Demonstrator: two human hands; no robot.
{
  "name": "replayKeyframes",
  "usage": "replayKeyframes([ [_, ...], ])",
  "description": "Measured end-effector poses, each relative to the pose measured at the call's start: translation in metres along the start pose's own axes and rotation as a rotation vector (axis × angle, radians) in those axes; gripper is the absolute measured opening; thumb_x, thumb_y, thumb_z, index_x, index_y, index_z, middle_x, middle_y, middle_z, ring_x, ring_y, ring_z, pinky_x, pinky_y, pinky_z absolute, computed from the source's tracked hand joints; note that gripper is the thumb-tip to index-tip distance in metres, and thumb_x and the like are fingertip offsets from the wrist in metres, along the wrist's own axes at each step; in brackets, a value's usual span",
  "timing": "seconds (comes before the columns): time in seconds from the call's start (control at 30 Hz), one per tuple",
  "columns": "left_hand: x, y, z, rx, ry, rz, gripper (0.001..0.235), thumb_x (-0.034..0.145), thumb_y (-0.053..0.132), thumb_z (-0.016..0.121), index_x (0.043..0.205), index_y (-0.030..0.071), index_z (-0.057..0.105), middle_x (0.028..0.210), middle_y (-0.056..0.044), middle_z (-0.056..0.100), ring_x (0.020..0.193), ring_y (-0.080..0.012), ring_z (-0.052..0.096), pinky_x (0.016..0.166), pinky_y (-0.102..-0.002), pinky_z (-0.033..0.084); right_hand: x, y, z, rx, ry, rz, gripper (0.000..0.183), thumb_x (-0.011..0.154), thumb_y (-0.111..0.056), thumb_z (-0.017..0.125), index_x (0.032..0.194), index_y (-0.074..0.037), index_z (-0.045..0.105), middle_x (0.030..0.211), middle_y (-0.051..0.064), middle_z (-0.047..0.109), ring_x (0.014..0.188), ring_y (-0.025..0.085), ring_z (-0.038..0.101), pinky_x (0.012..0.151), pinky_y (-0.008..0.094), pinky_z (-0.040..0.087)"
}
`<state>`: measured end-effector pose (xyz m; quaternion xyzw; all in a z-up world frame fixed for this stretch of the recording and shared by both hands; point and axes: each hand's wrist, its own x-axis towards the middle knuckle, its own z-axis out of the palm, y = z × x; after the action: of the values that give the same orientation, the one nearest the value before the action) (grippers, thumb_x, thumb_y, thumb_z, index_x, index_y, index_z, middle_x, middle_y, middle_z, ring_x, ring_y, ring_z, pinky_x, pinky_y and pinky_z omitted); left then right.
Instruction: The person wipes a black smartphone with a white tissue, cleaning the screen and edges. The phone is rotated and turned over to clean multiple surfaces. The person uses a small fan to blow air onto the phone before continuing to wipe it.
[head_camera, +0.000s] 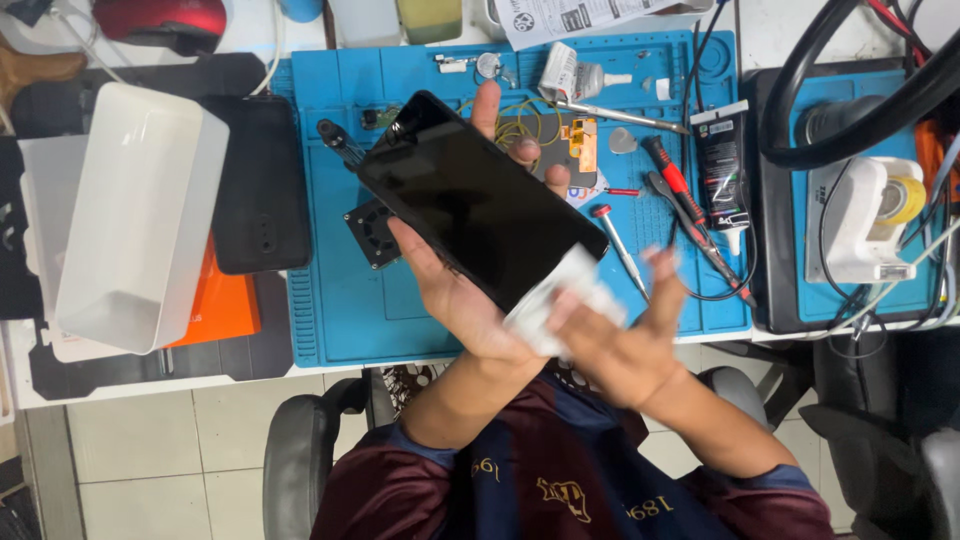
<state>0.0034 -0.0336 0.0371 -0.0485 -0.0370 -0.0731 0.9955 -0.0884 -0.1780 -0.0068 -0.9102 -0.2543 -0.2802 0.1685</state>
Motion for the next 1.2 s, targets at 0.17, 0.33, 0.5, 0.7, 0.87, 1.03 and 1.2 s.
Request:
replayKeyframes([
  [0.17, -0.004, -0.001, -0.004, 0.071, 0.027, 0.038, 0.065, 0.117, 0.061, 0.037, 0.156, 0.008, 0.037, 0.167, -0.016, 0.022, 0.125, -0.0274, 0.052, 0.114, -0.046, 0.048, -0.006, -0.001, 0.001, -0.133, -0.003, 0.081, 0.034, 0.088, -0.009, 0.082, 0.12, -0.009, 0.072, 0.134, 0.016, 0.067, 0.15, 0.059, 0.017, 0.107, 0.072, 0.039],
  [0.33, -0.001, 0.001, -0.004, 0.043, 0.028, -0.012, 0.068, 0.115, 0.061, 0.037, 0.159, 0.009, 0.038, 0.169, -0.015, 0.024, 0.128, -0.0273, 0.054, 0.113, -0.046, 0.048, 0.0, 0.007, -0.001, 0.007, 0.044, -0.144, 0.032, 0.09, -0.015, 0.084, 0.121, -0.017, 0.076, 0.133, 0.002, 0.07, 0.151, 0.048, 0.021, 0.108, 0.063, 0.043],
  [0.5, -0.003, 0.0, -0.006, 0.093, 0.028, 0.048, 0.063, 0.118, 0.061, 0.035, 0.156, 0.011, 0.036, 0.166, -0.016, 0.026, 0.122, -0.0277, 0.053, 0.113, -0.046, 0.049, 0.003, 0.01, -0.001, -0.123, 0.049, 0.056, 0.03, 0.086, -0.007, 0.083, 0.116, -0.009, 0.077, 0.13, 0.01, 0.071, 0.149, 0.058, 0.025, 0.111, 0.069, 0.04],
  [0.7, -0.001, 0.001, -0.007, 0.086, 0.013, -0.003, 0.066, 0.116, 0.062, 0.035, 0.158, 0.011, 0.036, 0.166, -0.016, 0.024, 0.126, -0.0274, 0.054, 0.112, -0.045, 0.05, 0.0, 0.015, 0.001, -0.061, 0.056, -0.058, 0.031, 0.087, -0.019, 0.084, 0.117, -0.016, 0.079, 0.133, 0.011, 0.067, 0.144, 0.052, 0.028, 0.11, 0.064, 0.039],
  [0.87, -0.009, 0.002, 0.007, 0.108, -0.041, -0.023, 0.062, 0.12, 0.06, 0.034, 0.159, 0.012, 0.033, 0.167, -0.015, 0.022, 0.12, -0.0258, 0.053, 0.107, -0.041, 0.051, 0.007, 0.02, -0.003, -0.238, 0.023, 0.014, 0.027, 0.088, -0.004, 0.079, 0.113, -0.012, 0.074, 0.13, 0.009, 0.067, 0.144, 0.053, 0.034, 0.112, 0.064, 0.038],
  [1.03, -0.016, 0.003, 0.019, 0.125, -0.035, -0.038, 0.065, 0.119, 0.063, 0.031, 0.16, 0.013, 0.03, 0.168, -0.014, 0.022, 0.119, -0.0257, 0.054, 0.106, -0.041, 0.051, 0.013, 0.0, 0.0, 0.098, 0.205, 0.333, 0.03, 0.1, 0.004, 0.058, 0.13, 0.004, 0.058, 0.136, 0.03, 0.06, 0.142, 0.052, 0.043, 0.107, 0.056, 0.059],
  [1.2, -0.01, 0.006, 0.024, 0.197, 0.017, -0.045, 0.067, 0.116, 0.062, 0.029, 0.164, 0.016, 0.029, 0.167, -0.015, 0.021, 0.123, -0.0249, 0.052, 0.112, -0.044, 0.049, 0.024, -0.006, -0.012, 0.957, 0.525, 0.797, 0.047, 0.114, -0.017, 0.05, 0.149, 0.014, 0.048, 0.142, 0.027, 0.058, 0.126, 0.033, 0.064, 0.092, 0.041, 0.062],
])
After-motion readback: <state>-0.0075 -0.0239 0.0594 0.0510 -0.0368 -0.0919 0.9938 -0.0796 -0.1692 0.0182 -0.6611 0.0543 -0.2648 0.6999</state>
